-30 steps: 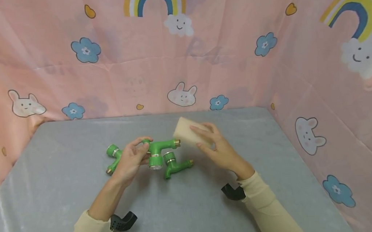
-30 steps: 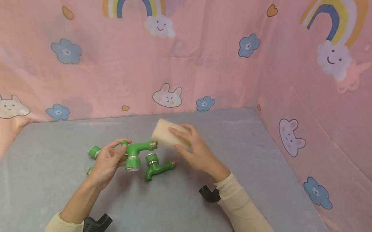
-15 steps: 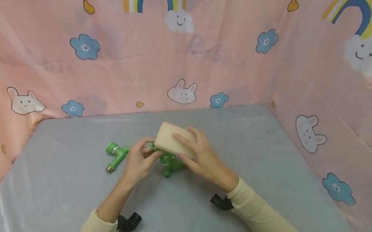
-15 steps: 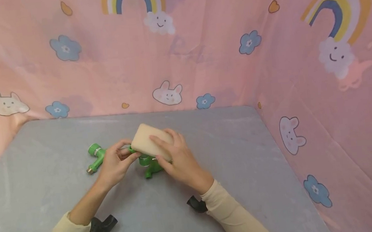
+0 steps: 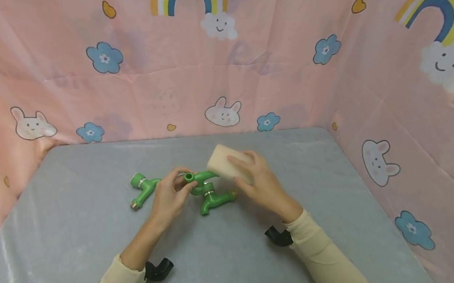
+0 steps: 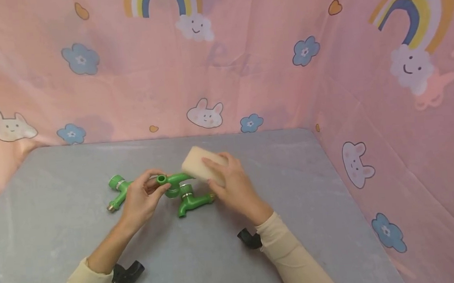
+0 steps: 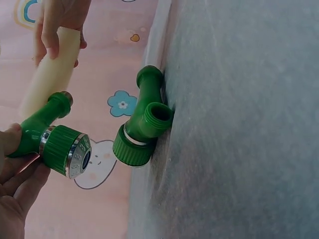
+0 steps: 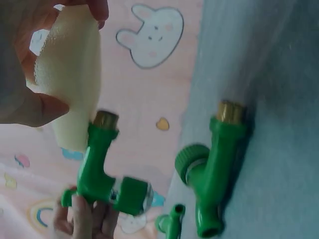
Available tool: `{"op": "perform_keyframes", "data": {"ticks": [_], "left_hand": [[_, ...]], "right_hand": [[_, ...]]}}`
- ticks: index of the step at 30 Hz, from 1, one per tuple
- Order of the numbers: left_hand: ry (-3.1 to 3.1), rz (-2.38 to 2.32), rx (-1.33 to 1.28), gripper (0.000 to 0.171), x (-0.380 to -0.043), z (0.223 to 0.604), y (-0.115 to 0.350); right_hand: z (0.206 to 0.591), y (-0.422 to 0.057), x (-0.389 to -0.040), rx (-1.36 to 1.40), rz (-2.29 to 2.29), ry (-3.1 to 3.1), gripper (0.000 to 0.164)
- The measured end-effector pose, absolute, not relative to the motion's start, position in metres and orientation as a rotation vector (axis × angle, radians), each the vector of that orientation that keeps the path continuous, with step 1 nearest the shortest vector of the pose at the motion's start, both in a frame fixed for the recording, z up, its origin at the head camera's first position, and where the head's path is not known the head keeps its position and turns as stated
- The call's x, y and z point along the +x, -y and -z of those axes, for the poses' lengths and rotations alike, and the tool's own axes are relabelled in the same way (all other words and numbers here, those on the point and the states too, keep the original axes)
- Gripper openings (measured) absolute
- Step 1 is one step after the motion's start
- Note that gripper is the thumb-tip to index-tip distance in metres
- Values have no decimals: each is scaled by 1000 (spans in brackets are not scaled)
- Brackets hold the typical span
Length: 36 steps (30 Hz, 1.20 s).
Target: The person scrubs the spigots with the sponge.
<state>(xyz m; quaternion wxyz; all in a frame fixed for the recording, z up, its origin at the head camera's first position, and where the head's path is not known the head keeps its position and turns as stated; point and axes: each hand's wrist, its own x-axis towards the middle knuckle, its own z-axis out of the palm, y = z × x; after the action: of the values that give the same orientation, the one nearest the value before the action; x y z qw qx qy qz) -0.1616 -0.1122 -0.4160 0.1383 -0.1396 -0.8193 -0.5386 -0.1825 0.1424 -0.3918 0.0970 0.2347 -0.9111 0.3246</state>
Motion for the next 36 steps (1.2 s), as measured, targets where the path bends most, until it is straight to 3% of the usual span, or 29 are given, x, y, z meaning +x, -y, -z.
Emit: {"op": "perform_keyframes", "data": {"ticks": [7,16,31,36], "left_hand": [[2375,1486,-426,24,-160,420,112],[2343,1363,-432,27,-157,423,111],[2279,1350,-454,23,-161,421,116],[2301,1350,-513,19,-163,421,115]], "right_hand": [[393,-154,-186,580,-978,2697,53],[395,-129,-171,864,-1085,2612,55],[399,-154,-190,658,-1147,2679,58],[393,-146,-187,752,-1210,2603,65]]}}
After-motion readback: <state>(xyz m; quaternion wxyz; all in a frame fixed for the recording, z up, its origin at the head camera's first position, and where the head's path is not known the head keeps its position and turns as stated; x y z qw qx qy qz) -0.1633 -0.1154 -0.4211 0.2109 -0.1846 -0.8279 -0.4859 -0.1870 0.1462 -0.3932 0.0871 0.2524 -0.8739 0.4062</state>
